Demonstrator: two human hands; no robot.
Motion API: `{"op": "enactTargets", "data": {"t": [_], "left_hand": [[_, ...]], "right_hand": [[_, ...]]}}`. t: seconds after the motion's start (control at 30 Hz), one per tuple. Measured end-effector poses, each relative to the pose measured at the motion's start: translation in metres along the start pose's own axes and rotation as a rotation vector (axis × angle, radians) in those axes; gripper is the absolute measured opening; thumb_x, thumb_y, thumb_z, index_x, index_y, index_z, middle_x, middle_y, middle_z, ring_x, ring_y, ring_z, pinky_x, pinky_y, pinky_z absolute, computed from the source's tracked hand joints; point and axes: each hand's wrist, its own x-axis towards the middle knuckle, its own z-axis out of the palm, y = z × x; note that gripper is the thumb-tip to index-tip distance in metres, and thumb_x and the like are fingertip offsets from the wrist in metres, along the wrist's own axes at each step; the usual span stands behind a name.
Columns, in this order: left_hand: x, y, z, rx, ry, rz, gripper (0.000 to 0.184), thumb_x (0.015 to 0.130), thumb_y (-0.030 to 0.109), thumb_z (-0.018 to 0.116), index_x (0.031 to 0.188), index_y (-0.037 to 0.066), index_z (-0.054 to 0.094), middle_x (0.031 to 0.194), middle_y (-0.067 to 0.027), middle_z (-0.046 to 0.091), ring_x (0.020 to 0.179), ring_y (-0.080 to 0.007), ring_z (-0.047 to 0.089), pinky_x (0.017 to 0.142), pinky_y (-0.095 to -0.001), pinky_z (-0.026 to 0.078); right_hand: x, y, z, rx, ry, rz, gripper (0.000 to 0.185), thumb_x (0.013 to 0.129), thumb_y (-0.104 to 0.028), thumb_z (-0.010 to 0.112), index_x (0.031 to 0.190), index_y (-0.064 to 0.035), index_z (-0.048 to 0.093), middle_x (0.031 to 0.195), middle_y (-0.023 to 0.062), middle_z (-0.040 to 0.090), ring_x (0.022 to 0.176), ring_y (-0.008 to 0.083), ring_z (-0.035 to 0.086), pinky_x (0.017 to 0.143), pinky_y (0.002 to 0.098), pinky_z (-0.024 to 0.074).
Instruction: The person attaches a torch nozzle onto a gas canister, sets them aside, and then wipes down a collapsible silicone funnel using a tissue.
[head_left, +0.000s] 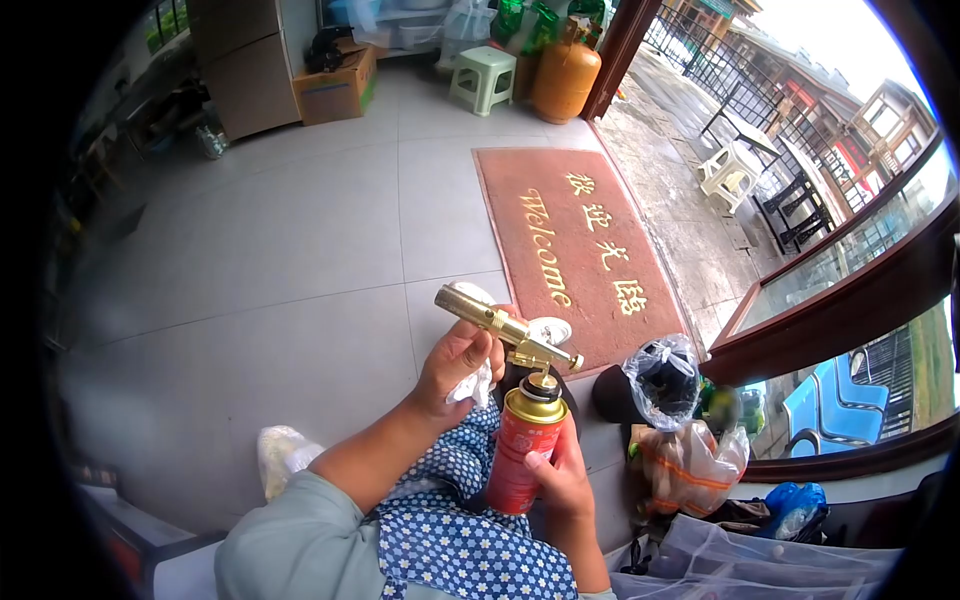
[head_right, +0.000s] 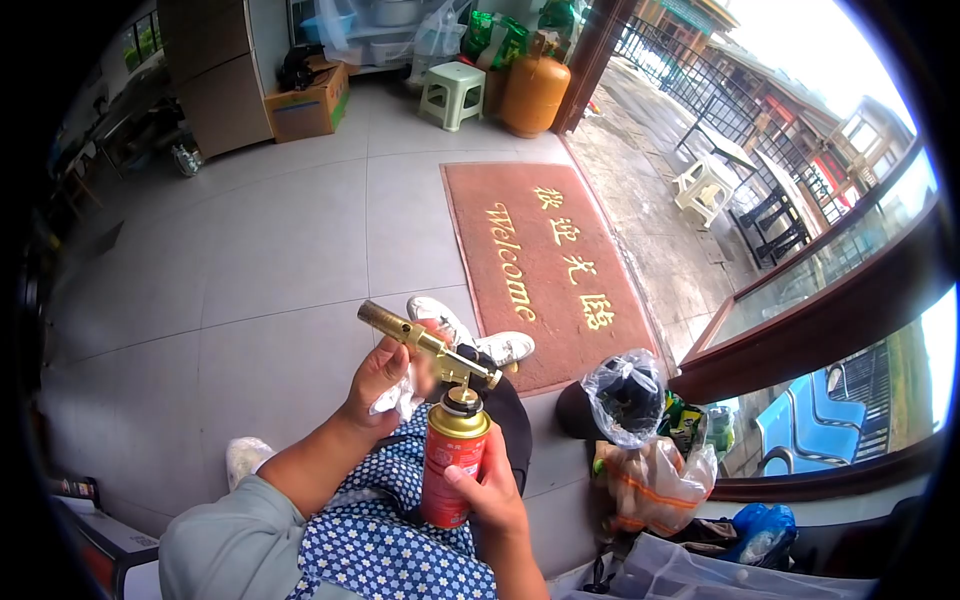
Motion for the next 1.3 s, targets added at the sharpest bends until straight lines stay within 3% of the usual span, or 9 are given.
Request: {"op": "enactTargets", "data": {"t": [0.23, 0.4, 0.67, 0.8, 0.9, 1.07, 1.23, 1.27, 1.3], "left_hand": [[0.004, 0.002, 0.002, -0.034, 0.059, 0.101, 0.054, 0.094, 0.023, 0.067, 0.142, 0.01, 0.047, 0.075, 0.0005, 0.054, 0.074, -0.0073, 0.053, 0.082, -0.0251, 0.044], [0.003, -0.001, 0.001, 0.019, 0.184, 0.121, 0.05, 0.093, 0.022, 0.068, 0.138, 0.01, 0.05, 0.107, -0.0095, 0.066, 0.069, -0.0105, 0.057, 0.075, -0.0263, 0.046], [0.001, 0.006, 0.02, 0.047, 0.115, 0.206, 0.056, 0.09, 0.019, 0.073, 0.138, 0.008, 0.047, 0.124, -0.013, 0.061, 0.098, -0.0104, 0.059, 0.083, -0.0254, 0.048], [-0.002, 0.008, 0.016, 0.098, 0.177, 0.148, 0.066, 0.087, 0.02, 0.075, 0.142, 0.007, 0.041, 0.125, -0.0139, 0.061, 0.098, -0.011, 0.059, 0.085, -0.0279, 0.048], [0.002, 0.004, 0.013, 0.044, 0.155, 0.173, 0.076, 0.085, 0.026, 0.077, 0.146, 0.008, 0.036, 0.128, -0.007, 0.06, 0.09, -0.0091, 0.06, 0.089, -0.0276, 0.048], [0.0, 0.012, 0.021, 0.016, 0.124, 0.141, 0.091, 0.081, 0.028, 0.082, 0.15, 0.007, 0.028, 0.11, -0.0029, 0.061, 0.084, -0.0078, 0.055, 0.078, -0.0228, 0.047], [-0.001, 0.007, 0.002, -0.018, 0.116, 0.084, 0.092, 0.08, 0.031, 0.082, 0.15, 0.004, 0.028, 0.109, -0.0028, 0.062, 0.073, -0.0057, 0.051, 0.068, -0.0213, 0.044], [-0.002, 0.006, 0.0, -0.013, 0.086, 0.085, 0.091, 0.08, 0.032, 0.082, 0.149, 0.004, 0.029, 0.109, -0.0031, 0.062, 0.073, -0.0057, 0.051, 0.068, -0.0213, 0.045], [-0.001, 0.006, 0.0, -0.006, 0.057, 0.088, 0.09, 0.08, 0.033, 0.081, 0.149, 0.004, 0.03, 0.108, -0.0035, 0.062, 0.073, -0.0057, 0.05, 0.068, -0.0213, 0.045]], "right_hand": [[0.001, 0.004, 0.0, -0.062, 0.001, -0.022, 0.078, 0.079, -0.022, 0.079, 0.14, -0.0005, 0.035, 0.127, 0.0103, 0.053, 0.116, 0.018, 0.052, 0.103, 0.0356, 0.0405], [0.001, 0.002, 0.002, -0.072, 0.008, -0.021, 0.08, 0.078, -0.022, 0.08, 0.14, -0.0006, 0.035, 0.128, 0.0103, 0.053, 0.118, 0.0184, 0.052, 0.103, 0.0358, 0.0403], [0.0, 0.002, 0.003, -0.021, -0.002, -0.019, 0.083, 0.076, -0.021, 0.082, 0.141, -0.0008, 0.035, 0.129, 0.0104, 0.053, 0.12, 0.0196, 0.051, 0.105, 0.0367, 0.039], [0.002, 0.005, 0.002, -0.066, -0.021, -0.037, 0.084, 0.075, -0.021, 0.083, 0.142, -0.0008, 0.035, 0.13, 0.0109, 0.053, 0.12, 0.0199, 0.051, 0.105, 0.0369, 0.039], [0.002, 0.002, 0.005, -0.101, -0.03, -0.056, 0.085, 0.075, -0.022, 0.083, 0.142, -0.0007, 0.035, 0.129, 0.011, 0.053, 0.12, 0.0198, 0.051, 0.105, 0.0371, 0.0392], [0.001, 0.004, 0.001, -0.009, 0.019, -0.026, 0.085, 0.075, -0.025, 0.083, 0.141, -0.0007, 0.035, 0.128, 0.0112, 0.053, 0.119, 0.0197, 0.052, 0.105, 0.0371, 0.0392], [0.0, 0.001, -0.004, 0.064, -0.013, -0.064, 0.081, 0.077, -0.027, 0.08, 0.14, -0.0012, 0.035, 0.126, 0.0131, 0.055, 0.115, 0.0223, 0.057, 0.101, 0.038, 0.0442], [0.001, 0.0, 0.003, 0.065, 0.053, -0.084, 0.085, 0.075, -0.037, 0.08, 0.137, 0.0018, 0.036, 0.121, 0.0216, 0.058, 0.105, 0.0312, 0.063, 0.092, 0.044, 0.0519], [0.0, -0.001, 0.004, 0.062, 0.057, -0.083, 0.085, 0.075, -0.037, 0.08, 0.137, 0.0018, 0.036, 0.121, 0.0216, 0.058, 0.105, 0.0312, 0.063, 0.092, 0.044, 0.0519]]}}
